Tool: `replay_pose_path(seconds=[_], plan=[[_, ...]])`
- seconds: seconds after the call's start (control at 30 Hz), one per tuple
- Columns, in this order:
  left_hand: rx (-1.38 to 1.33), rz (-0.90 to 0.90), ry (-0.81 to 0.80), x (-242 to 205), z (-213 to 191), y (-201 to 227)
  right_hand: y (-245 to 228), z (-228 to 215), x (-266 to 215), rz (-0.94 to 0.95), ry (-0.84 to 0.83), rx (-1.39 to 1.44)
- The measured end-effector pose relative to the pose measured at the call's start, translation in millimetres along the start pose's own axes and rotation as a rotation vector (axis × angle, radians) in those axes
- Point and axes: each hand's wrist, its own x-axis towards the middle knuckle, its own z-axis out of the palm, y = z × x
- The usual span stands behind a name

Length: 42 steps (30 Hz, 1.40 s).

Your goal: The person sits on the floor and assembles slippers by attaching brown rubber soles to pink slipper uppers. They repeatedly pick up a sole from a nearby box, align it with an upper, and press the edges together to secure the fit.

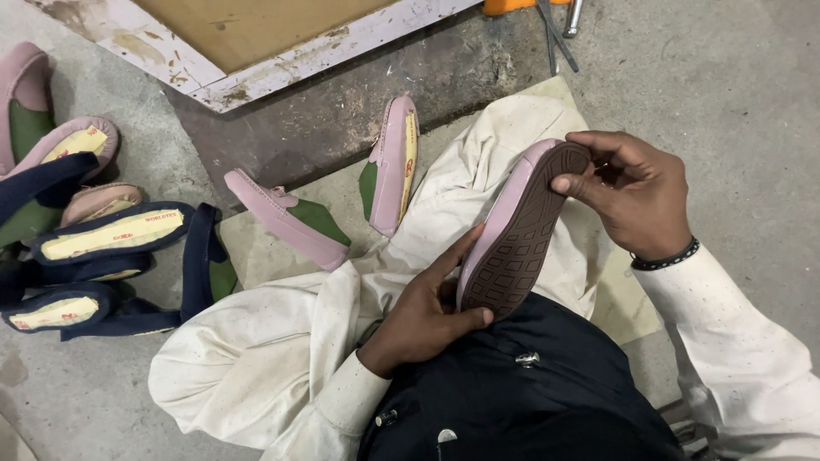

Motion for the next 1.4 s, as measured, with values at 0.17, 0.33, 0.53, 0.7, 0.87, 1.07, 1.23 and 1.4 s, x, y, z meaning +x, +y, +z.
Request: replay_pose_path(seconds=[0.17,0.33,0.53,0.7,0.87,1.07,1.23,1.4], plan=[[0.008,-0.003,0.014,-0.2,-0.2,-0.9,8.7,-1.6,4.0,0.006,-0.033,-0.03],[-0.019,0.001,0.017,0.8,0.4,-4.1,1.9,-2.8,8.7,0.046,-0.077,-0.05],[0.0,0.045,0.031,0.0,1.8,-2.5,-3.2,-5.6,12.2,0.025,-0.12,-0.046],[0.272,0.228,0.109,7.5,5.8,2.2,-49.1,-1.8,-3.5,-0.054,-0.107,-0.055],[0.403,0.357,0.193,34.0,20.8,52.5,-75.1,17.5,-12.4,-0.201,-0.066,0.041],[0.356,0.177,0.21,27.8,32.4,69.8,-77.8,10.2,-20.9,-0.066,-0.102,0.033],[0.361,0.241,0.191,23.5,33.0,69.1,-91.4,4.4,-13.9,-0.06,-0.167,-0.017],[0.404,0.37,0.28,24.1,37.5,55.6,-102.1,3.8,-7.9,0.031,-0.208,-0.005]])
